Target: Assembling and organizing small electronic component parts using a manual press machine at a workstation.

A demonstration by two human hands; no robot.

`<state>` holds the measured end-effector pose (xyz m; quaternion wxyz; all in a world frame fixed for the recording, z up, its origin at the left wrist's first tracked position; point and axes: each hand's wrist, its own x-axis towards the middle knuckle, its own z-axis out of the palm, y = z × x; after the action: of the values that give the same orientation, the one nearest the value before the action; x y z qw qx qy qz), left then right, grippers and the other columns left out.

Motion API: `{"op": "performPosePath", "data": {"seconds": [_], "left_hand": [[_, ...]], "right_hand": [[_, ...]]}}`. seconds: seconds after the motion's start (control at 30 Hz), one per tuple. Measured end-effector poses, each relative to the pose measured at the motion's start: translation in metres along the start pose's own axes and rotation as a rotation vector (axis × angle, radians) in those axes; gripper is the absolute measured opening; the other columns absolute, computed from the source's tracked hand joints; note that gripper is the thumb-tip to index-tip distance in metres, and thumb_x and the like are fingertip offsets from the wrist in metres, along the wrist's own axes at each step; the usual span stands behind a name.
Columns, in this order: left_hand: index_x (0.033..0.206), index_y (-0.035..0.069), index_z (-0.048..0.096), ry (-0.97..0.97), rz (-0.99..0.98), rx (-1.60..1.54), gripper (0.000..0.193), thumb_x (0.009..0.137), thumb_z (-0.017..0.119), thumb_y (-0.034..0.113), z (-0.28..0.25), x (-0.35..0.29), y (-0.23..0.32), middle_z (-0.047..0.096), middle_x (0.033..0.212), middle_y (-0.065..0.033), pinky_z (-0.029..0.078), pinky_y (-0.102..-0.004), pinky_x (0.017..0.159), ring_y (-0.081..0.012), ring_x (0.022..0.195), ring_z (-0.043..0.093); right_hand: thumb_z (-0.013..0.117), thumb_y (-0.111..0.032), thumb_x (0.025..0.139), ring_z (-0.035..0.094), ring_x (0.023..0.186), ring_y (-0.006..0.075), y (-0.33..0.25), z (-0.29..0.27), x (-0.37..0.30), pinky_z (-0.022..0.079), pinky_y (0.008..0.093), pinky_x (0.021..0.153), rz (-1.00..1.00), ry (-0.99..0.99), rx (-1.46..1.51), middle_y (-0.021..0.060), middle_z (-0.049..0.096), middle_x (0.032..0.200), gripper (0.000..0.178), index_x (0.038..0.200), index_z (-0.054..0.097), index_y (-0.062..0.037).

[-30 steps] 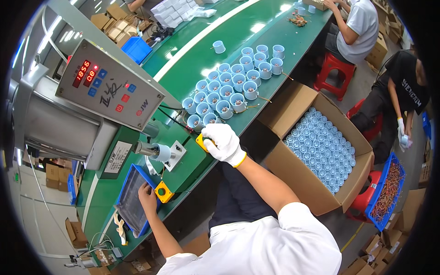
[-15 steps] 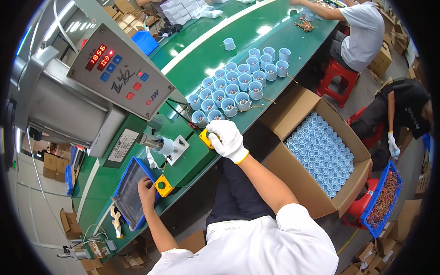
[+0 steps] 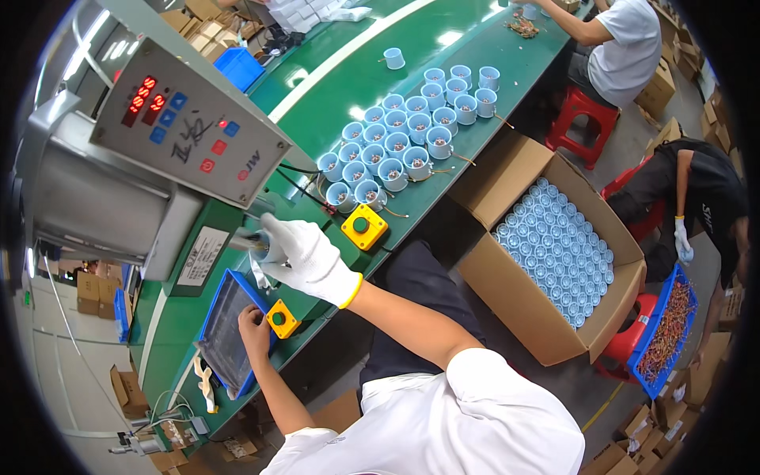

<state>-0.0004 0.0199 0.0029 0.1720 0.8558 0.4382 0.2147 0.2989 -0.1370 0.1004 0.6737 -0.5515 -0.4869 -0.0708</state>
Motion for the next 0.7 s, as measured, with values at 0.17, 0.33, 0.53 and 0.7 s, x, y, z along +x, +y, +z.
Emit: {"op": "performPosePath", "data": {"seconds": [0.17,0.33,0.53,0.7], "left_hand": [[0.097,-0.007,0.075,-0.019,-0.045,-0.029,0.016,0.085,0.077,0.005,-0.003,-0.002,0.001,0.074,0.123,-0.0163,0.052,-0.0423,0.104,-0.0363,0.122,0.064],[0.096,-0.007,0.074,0.023,-0.078,-0.03,0.016,0.085,0.077,0.004,-0.004,-0.006,0.0,0.074,0.123,-0.0158,0.052,-0.0428,0.104,-0.0361,0.122,0.064],[0.104,-0.008,0.075,0.005,-0.02,0.03,0.019,0.087,0.077,0.001,-0.007,-0.007,0.002,0.075,0.124,-0.0157,0.056,-0.0382,0.097,-0.0325,0.117,0.069],[0.098,-0.007,0.075,0.017,-0.021,-0.058,0.015,0.086,0.078,0.002,0.002,0.003,0.008,0.075,0.119,-0.0161,0.052,-0.0433,0.103,-0.0362,0.119,0.065]], "right_hand": [[0.088,-0.018,0.069,0.072,0.089,0.0336,-0.001,-0.01,0.009,0.056,0.0449,0.078,-0.166,0.018,-0.035,0.0118,0.074,0.113,0.044,0.111,0.074,-0.0093],[0.085,-0.012,0.076,0.073,0.08,0.0299,0.025,-0.056,0.034,0.058,0.0405,0.075,-0.175,0.099,0.062,0.0131,0.076,0.108,0.021,0.091,0.07,-0.0072],[0.071,-0.04,0.097,0.074,0.101,0.0393,0.154,-0.07,0.149,0.059,0.0502,0.093,0.284,-0.176,-0.527,0.016,0.076,0.102,0.034,0.099,0.077,-0.0066],[0.065,-0.032,0.092,0.08,0.096,0.0371,0.254,-0.033,0.174,0.062,0.051,0.087,0.173,-0.579,-1.007,0.0162,0.082,0.101,0.028,0.102,0.085,-0.0145]]}}
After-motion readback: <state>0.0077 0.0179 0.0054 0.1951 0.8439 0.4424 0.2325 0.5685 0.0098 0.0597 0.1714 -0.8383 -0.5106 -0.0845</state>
